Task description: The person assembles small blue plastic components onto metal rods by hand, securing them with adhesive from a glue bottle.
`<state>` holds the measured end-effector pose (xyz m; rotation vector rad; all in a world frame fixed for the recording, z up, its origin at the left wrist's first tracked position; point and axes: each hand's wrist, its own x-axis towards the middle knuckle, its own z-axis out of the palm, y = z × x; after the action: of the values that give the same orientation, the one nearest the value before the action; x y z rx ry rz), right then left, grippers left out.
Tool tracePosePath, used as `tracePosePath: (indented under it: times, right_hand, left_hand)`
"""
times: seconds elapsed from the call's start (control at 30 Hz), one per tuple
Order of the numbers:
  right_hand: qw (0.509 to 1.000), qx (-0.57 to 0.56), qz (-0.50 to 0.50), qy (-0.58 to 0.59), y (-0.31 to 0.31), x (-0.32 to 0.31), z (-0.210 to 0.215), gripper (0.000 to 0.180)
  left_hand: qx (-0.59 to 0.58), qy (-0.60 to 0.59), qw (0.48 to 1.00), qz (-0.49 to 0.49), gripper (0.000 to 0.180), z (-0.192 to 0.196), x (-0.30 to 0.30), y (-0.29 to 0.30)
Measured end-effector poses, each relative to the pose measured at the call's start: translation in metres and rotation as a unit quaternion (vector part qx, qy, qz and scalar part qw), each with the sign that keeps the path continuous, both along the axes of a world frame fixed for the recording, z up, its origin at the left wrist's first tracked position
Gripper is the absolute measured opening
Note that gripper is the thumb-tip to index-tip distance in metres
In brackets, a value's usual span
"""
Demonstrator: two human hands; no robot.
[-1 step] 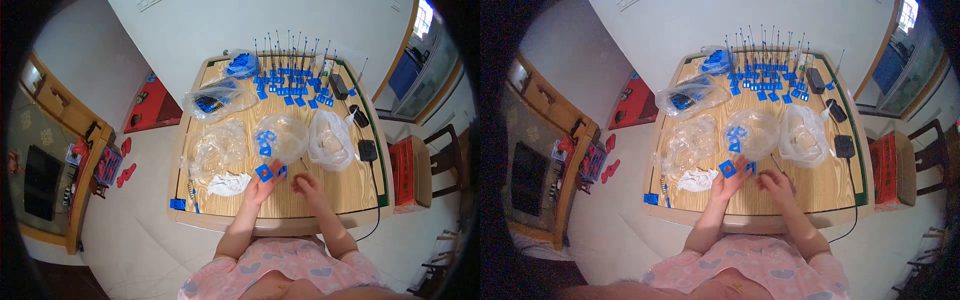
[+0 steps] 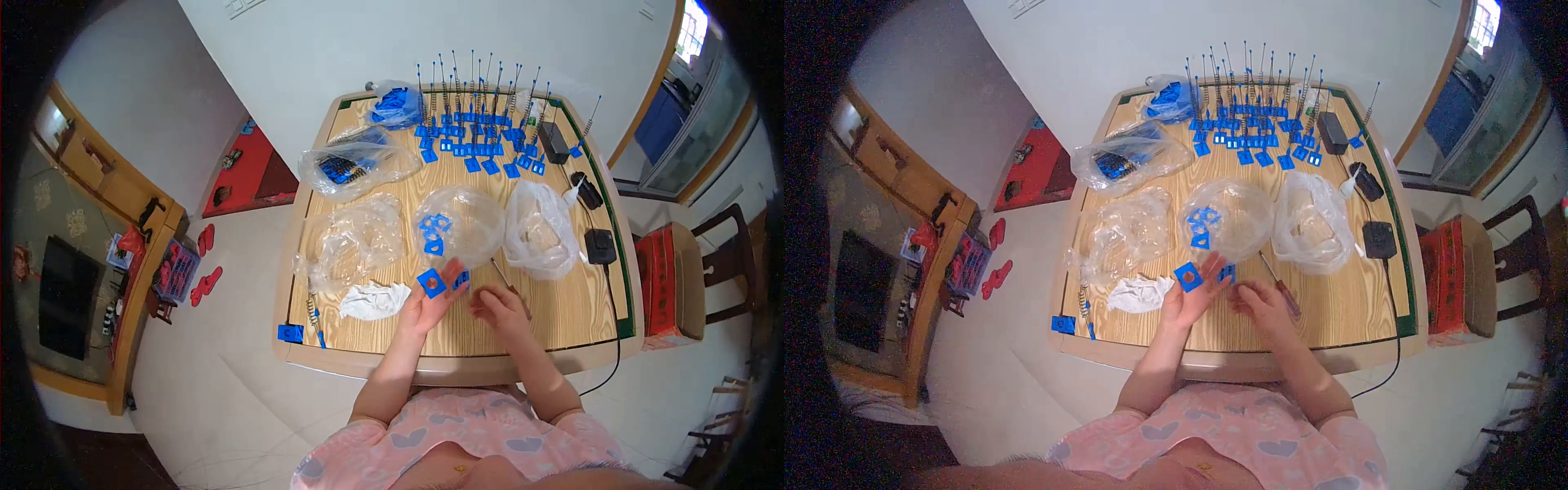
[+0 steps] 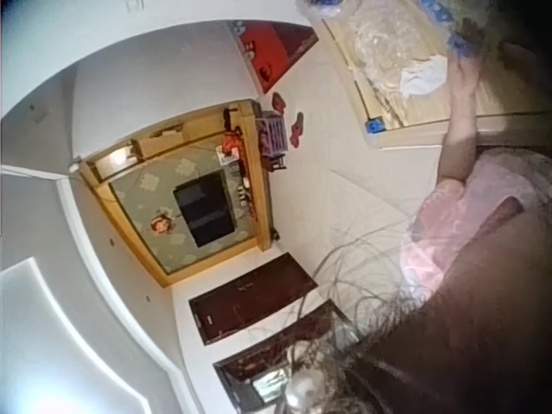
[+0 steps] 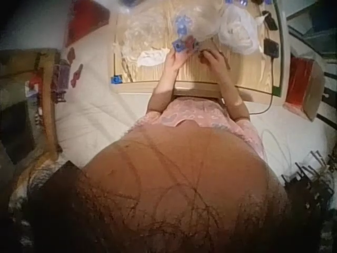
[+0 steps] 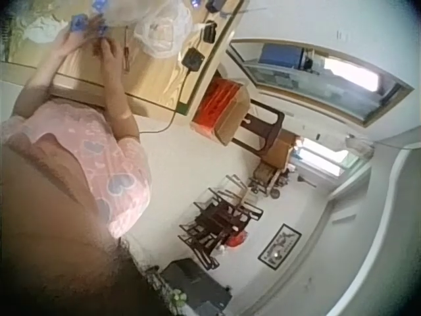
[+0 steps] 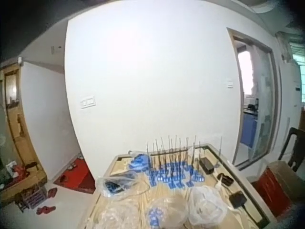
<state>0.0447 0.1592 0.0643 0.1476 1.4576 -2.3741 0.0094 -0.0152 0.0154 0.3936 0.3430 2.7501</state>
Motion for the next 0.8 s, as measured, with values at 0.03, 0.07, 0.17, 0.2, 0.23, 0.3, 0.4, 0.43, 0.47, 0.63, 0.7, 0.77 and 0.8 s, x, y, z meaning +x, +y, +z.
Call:
tracePosePath:
  times: [0.03, 0.07, 0.17, 0.2, 0.23, 0.3, 0.4, 0.43, 0.47, 0.63, 0.7, 0.77, 0.8]
  right_hand:
    - [1.000, 0.000, 0.001, 0.001, -0.009, -0.001, 0.000, 0.022]
    - [0.997, -0.059, 0.033, -0.042, -0.017, -0.002, 0.001, 0.023]
    - [0.978, -0.163, 0.084, -0.097, -0.032, -0.004, -0.002, 0.026]
    - [0.966, -0.208, 0.104, -0.110, -0.035, -0.004, -0.002, 0.028]
    - [0.966, -0.207, 0.104, -0.112, -0.037, -0.003, -0.001, 0.028]
    - [0.955, -0.245, 0.107, -0.132, -0.040, 0.001, 0.004, 0.030]
    - [0.940, -0.267, 0.138, -0.162, -0.038, 0.006, -0.002, 0.031]
    - [0.940, -0.266, 0.137, -0.163, -0.039, 0.008, -0.001, 0.031]
    - [0.937, -0.275, 0.136, -0.170, -0.040, 0.011, 0.002, 0.031]
    - [0.917, -0.321, 0.156, -0.178, -0.035, 0.017, -0.004, 0.032]
    - [0.912, -0.340, 0.152, -0.170, -0.033, 0.018, -0.006, 0.033]
    - [0.913, -0.343, 0.148, -0.165, -0.034, 0.020, -0.007, 0.032]
    - [0.913, -0.347, 0.143, -0.158, -0.035, 0.021, -0.008, 0.032]
  left_hand:
    - [-0.008, 0.014, 1.000, -0.005, 0.044, 0.004, 0.001, 0.000]
    - [-0.016, 0.028, 0.999, -0.010, 0.043, 0.008, 0.002, 0.001]
    - [-0.014, 0.005, 0.999, -0.030, 0.043, 0.014, 0.008, 0.003]
    - [-0.014, 0.005, 0.999, -0.031, 0.043, 0.012, 0.008, 0.005]
    - [0.004, 0.018, 0.999, -0.034, 0.045, 0.010, 0.011, 0.006]
    - [0.024, 0.030, 0.999, -0.037, 0.046, 0.007, 0.016, 0.009]
    - [-0.013, 0.032, 0.998, -0.049, 0.057, 0.005, 0.025, 0.016]
    - [-0.029, 0.008, 0.998, -0.051, 0.063, 0.004, 0.027, 0.018]
    - [-0.045, -0.015, 0.997, -0.053, 0.069, 0.004, 0.030, 0.020]
    - [-0.079, -0.014, 0.995, -0.058, 0.077, 0.015, 0.041, 0.022]
    - [-0.079, -0.012, 0.995, -0.067, 0.078, 0.015, 0.041, 0.021]
    - [-0.103, 0.002, 0.993, -0.065, 0.079, 0.011, 0.041, 0.020]
    - [-0.104, 0.001, 0.993, -0.064, 0.079, 0.007, 0.042, 0.021]
